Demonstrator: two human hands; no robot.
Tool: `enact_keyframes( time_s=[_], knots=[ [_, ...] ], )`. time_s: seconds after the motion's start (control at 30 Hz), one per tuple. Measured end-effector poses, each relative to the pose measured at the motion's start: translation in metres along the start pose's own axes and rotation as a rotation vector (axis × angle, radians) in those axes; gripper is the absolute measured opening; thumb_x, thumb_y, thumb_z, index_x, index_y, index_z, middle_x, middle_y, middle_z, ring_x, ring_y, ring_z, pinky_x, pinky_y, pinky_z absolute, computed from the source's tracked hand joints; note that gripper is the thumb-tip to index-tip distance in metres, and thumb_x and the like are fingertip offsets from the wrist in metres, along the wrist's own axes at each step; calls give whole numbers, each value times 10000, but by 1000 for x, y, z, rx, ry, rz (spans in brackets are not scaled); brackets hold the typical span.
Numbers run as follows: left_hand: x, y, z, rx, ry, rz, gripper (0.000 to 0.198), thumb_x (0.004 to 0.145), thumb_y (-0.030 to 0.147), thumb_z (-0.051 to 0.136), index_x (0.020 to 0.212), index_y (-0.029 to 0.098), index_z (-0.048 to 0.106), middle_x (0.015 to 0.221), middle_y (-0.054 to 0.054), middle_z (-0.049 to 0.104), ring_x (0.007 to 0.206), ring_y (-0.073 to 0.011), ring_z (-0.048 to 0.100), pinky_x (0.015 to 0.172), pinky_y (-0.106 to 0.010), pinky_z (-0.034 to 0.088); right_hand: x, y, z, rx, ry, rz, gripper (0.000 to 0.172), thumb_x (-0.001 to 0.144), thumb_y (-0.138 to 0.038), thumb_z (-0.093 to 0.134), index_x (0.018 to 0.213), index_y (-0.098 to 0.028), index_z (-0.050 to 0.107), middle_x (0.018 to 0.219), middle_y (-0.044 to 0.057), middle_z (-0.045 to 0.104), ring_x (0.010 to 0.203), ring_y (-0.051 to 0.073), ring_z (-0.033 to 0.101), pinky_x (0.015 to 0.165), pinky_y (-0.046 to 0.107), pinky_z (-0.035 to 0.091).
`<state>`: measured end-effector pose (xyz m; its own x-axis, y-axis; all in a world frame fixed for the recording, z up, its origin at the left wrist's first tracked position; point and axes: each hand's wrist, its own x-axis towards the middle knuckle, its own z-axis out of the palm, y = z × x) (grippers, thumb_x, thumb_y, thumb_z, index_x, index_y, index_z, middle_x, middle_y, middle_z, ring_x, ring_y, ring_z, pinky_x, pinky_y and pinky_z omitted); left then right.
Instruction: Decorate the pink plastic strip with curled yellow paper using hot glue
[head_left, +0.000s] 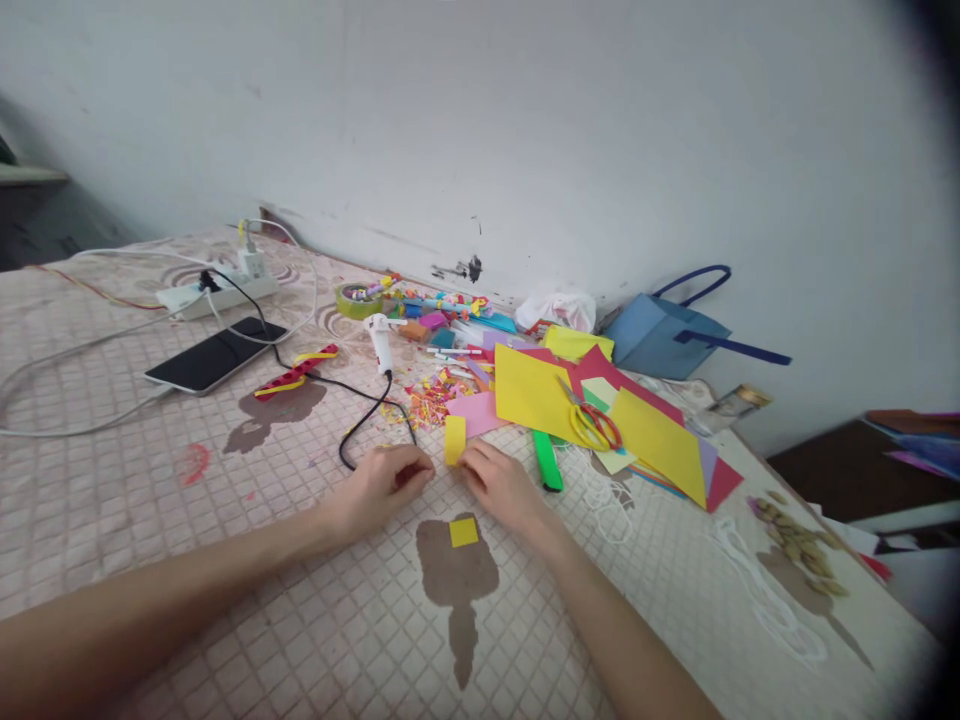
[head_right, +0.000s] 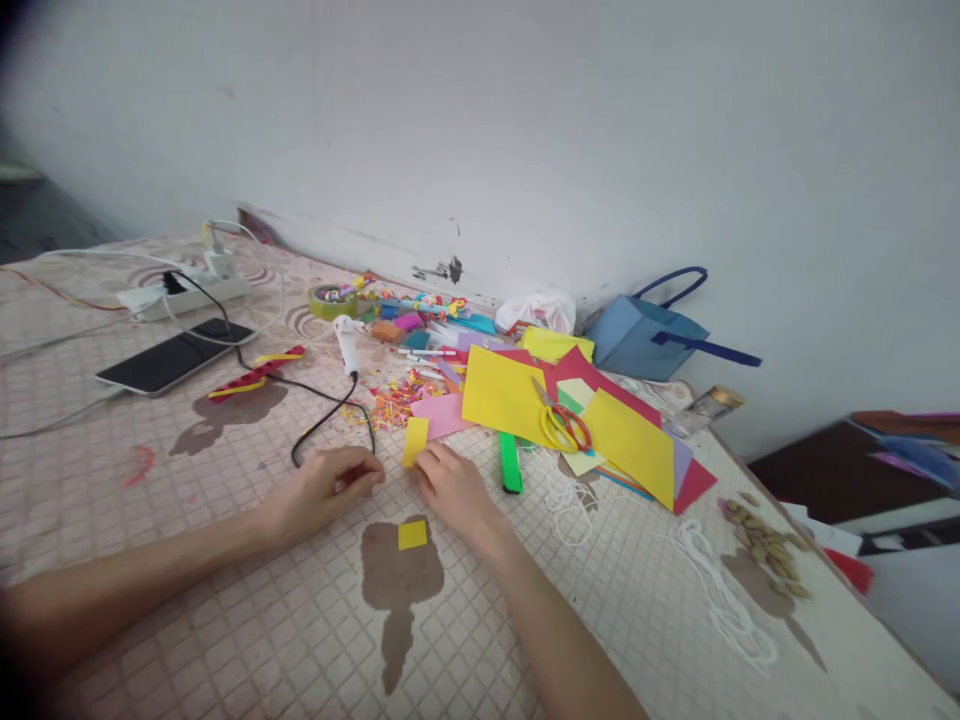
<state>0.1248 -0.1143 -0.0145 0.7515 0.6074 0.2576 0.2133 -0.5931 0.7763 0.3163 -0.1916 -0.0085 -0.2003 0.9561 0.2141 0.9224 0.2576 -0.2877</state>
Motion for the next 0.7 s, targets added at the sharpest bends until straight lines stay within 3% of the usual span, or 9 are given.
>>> enact_keyframes(
  time_s=[0.07,0.13,0.2,0.27,0.33,0.47,0.57,0.7],
  knots=[
    [-1,1,2,-128,-6,-25,286,834,244,446,1099,176,532,751,1,619,588,-99,547,556,-211,428,0,-5,-2,134,49,11,177,810,-76,432,880,-197,540,889,40,569,812,157,537,713,271,417],
    [-1,1,3,-269,-56,-54,347,825,224,450,1168,175,472,783,-4,629,617,-107,588,567,-216,458,0,-12,-7,279,52,-14,135,827,-120,447,873,-200,545,876,29,573,787,143,537,696,254,414],
    [0,2,3,-342,-80,-79,243,810,213,467,1031,154,547,761,-13,634,658,-121,609,587,-221,476,-1,-15,-12,425,25,-16,100,860,-202,449,880,-204,547,870,20,575,765,130,536,665,237,413],
    [2,0,1,-380,-23,-92,150,795,209,487,892,140,578,762,-25,636,693,-129,614,622,-233,487,-2,-13,-16,512,-9,52,108,865,-272,466,887,-200,544,836,10,566,707,117,524,612,223,404],
    [5,-3,-4,-422,67,-98,147,791,205,495,899,137,569,790,-31,629,695,-126,609,643,-247,494,-4,-6,-19,490,-110,106,135,803,-308,568,872,-194,548,799,-5,546,643,105,494,567,216,382],
    [10,-10,-13,-463,191,-53,181,795,197,492,960,147,545,867,-43,626,767,-137,608,692,-273,494,-8,3,-20,321,-349,26,202,672,-214,699,824,-187,570,859,-3,521,716,111,494,611,215,369],
    [13,-13,-16,-471,238,-26,185,788,194,498,963,153,539,943,-56,628,859,-158,606,762,-308,485,-9,1,-19,295,-388,-19,85,721,-128,631,740,-174,561,838,-3,511,743,109,496,645,214,367],
    [14,-15,-17,-471,260,-19,201,777,191,509,972,156,543,975,-59,626,900,-168,604,807,-329,472,-10,-4,-20,304,-395,-18,127,702,-162,667,768,-176,559,833,-8,507,710,104,485,616,207,362]
  ],
)
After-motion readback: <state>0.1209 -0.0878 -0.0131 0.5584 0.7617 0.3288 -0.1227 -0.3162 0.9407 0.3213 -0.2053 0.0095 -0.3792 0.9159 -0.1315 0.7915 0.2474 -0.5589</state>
